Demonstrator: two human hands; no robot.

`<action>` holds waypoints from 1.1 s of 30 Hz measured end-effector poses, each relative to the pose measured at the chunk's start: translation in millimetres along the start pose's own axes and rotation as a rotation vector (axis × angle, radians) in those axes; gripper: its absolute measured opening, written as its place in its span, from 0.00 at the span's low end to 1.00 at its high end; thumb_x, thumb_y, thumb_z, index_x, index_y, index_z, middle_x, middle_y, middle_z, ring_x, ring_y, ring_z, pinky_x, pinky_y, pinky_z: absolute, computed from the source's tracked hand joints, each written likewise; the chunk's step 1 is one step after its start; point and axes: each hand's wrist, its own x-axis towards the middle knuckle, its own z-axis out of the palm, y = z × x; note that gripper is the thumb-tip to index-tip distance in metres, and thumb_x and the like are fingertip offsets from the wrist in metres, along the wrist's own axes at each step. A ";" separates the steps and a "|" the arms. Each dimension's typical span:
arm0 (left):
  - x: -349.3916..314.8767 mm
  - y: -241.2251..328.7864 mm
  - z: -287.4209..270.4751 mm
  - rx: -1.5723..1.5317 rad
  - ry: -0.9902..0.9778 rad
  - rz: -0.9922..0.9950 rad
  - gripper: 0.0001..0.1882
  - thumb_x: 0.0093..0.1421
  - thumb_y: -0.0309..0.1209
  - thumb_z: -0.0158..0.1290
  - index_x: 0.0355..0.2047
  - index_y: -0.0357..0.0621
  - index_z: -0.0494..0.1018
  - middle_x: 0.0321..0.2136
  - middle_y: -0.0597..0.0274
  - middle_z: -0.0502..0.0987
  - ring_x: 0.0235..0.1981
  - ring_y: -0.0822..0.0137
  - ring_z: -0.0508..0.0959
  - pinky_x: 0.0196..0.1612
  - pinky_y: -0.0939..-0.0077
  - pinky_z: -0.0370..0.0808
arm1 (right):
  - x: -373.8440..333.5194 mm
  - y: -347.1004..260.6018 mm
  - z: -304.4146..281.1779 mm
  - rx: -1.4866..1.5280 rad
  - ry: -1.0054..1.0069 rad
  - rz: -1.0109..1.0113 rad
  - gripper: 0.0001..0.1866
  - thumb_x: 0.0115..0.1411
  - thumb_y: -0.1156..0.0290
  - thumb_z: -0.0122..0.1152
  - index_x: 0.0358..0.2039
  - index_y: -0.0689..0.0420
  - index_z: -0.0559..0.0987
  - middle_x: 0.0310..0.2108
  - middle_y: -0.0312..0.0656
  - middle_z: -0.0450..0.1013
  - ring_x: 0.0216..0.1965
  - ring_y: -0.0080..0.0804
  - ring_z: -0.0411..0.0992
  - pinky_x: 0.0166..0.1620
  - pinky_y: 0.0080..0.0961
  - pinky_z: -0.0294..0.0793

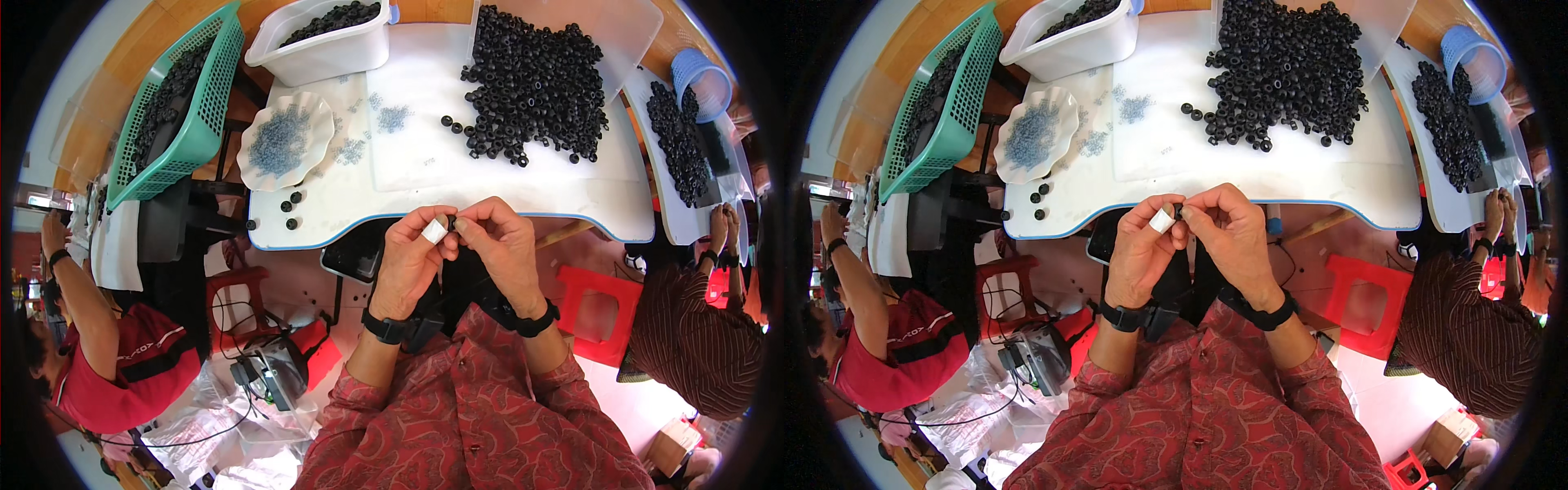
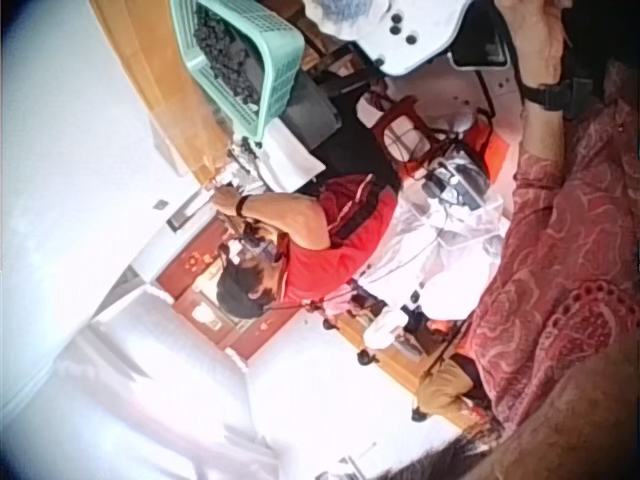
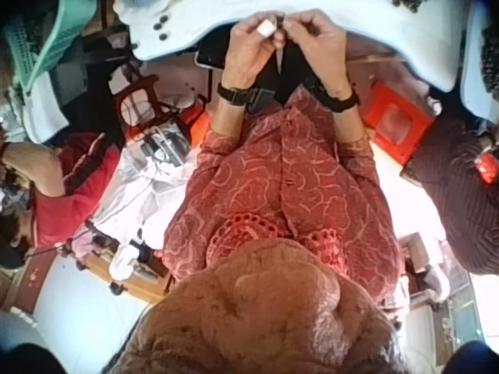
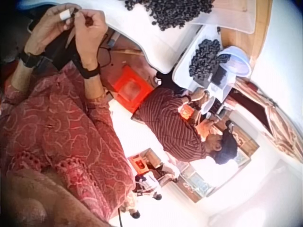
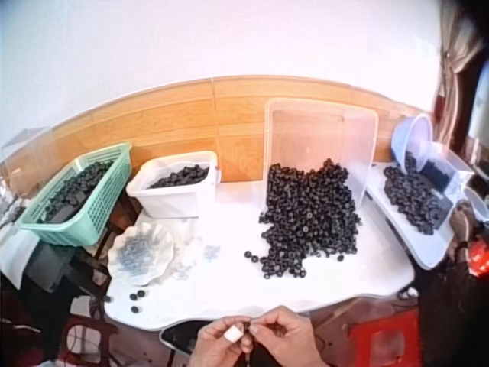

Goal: Assembling small black rubber or plastic rings onto white square plastic pieces by hand.

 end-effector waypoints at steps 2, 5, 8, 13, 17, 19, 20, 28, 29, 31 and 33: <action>-0.6 0.1 3.1 0.013 0.016 0.008 0.11 0.65 0.26 0.53 0.46 0.33 0.75 0.30 0.62 0.77 0.28 0.74 0.76 0.31 0.80 0.75 | 0.4 4.8 1.4 0.009 0.011 -0.011 0.01 0.62 0.81 0.57 0.33 0.64 0.74 0.26 0.38 0.75 0.26 0.20 0.74 0.31 0.17 0.75; -0.2 -0.7 2.3 0.003 0.028 0.014 0.11 0.64 0.26 0.53 0.46 0.33 0.75 0.31 0.62 0.77 0.28 0.74 0.76 0.31 0.81 0.75 | 1.3 10.2 0.1 -0.066 0.016 -0.043 0.02 0.61 0.81 0.58 0.32 0.64 0.74 0.26 0.39 0.75 0.26 0.20 0.74 0.31 0.17 0.75; 1.1 -2.1 0.3 -0.040 0.035 0.014 0.11 0.64 0.26 0.53 0.45 0.34 0.75 0.32 0.61 0.78 0.28 0.74 0.76 0.32 0.81 0.75 | 5.8 10.9 1.1 -0.021 0.010 -0.039 0.02 0.61 0.80 0.59 0.32 0.64 0.75 0.26 0.38 0.75 0.27 0.19 0.74 0.31 0.16 0.74; 2.0 -0.5 -3.0 -0.078 0.071 -0.005 0.11 0.65 0.26 0.53 0.46 0.34 0.75 0.33 0.59 0.78 0.28 0.74 0.76 0.32 0.81 0.74 | 19.7 18.0 -10.3 -0.252 0.099 -0.129 0.02 0.60 0.79 0.61 0.33 0.64 0.78 0.29 0.36 0.75 0.27 0.18 0.73 0.30 0.16 0.72; 0.8 3.5 -3.5 -0.098 0.068 0.001 0.12 0.65 0.26 0.53 0.47 0.34 0.74 0.35 0.57 0.78 0.29 0.74 0.75 0.32 0.81 0.73 | 40.2 25.5 -20.4 -0.521 0.253 -0.317 0.04 0.57 0.79 0.62 0.33 0.63 0.78 0.29 0.38 0.73 0.25 0.20 0.70 0.29 0.19 0.70; -0.7 5.2 -5.1 -0.105 0.071 0.011 0.12 0.65 0.26 0.53 0.47 0.34 0.74 0.35 0.57 0.78 0.29 0.74 0.75 0.32 0.81 0.73 | 48.9 22.4 -24.2 -0.590 0.274 -0.342 0.04 0.56 0.81 0.62 0.33 0.63 0.78 0.28 0.41 0.71 0.24 0.26 0.70 0.28 0.22 0.70; -1.4 5.5 -6.6 -0.111 0.069 0.022 0.12 0.65 0.26 0.52 0.47 0.34 0.74 0.35 0.56 0.78 0.29 0.74 0.75 0.32 0.81 0.73 | 53.2 22.5 -25.4 -0.664 0.293 -0.395 0.04 0.55 0.81 0.61 0.33 0.63 0.78 0.28 0.42 0.71 0.24 0.27 0.71 0.28 0.23 0.70; -3.5 9.6 -13.1 -0.147 0.066 0.057 0.12 0.65 0.25 0.52 0.47 0.33 0.74 0.36 0.55 0.77 0.30 0.73 0.75 0.33 0.80 0.72 | 72.3 37.3 -26.2 -0.900 0.313 -0.428 0.04 0.58 0.77 0.58 0.34 0.58 0.79 0.31 0.44 0.72 0.25 0.40 0.73 0.29 0.33 0.72; -3.6 10.3 -13.5 -0.147 0.062 0.060 0.12 0.65 0.24 0.52 0.47 0.33 0.73 0.36 0.54 0.77 0.30 0.73 0.75 0.33 0.80 0.72 | 73.2 36.8 -25.5 -0.901 0.311 -0.429 0.04 0.58 0.77 0.58 0.34 0.58 0.79 0.31 0.44 0.72 0.25 0.40 0.73 0.29 0.33 0.72; -4.2 10.9 -14.5 -0.149 0.061 0.064 0.12 0.65 0.24 0.52 0.48 0.32 0.73 0.36 0.54 0.77 0.30 0.73 0.75 0.33 0.80 0.72 | 74.5 36.4 -24.0 -1.016 0.331 -0.431 0.04 0.59 0.74 0.59 0.35 0.56 0.79 0.32 0.44 0.71 0.25 0.43 0.73 0.29 0.35 0.73; -4.7 10.8 -15.6 -0.165 0.057 0.068 0.12 0.64 0.24 0.52 0.47 0.32 0.73 0.36 0.54 0.77 0.30 0.73 0.75 0.33 0.80 0.72 | 75.8 36.7 -21.0 -1.045 0.333 -0.438 0.04 0.59 0.74 0.59 0.35 0.55 0.79 0.32 0.43 0.71 0.25 0.44 0.73 0.29 0.36 0.73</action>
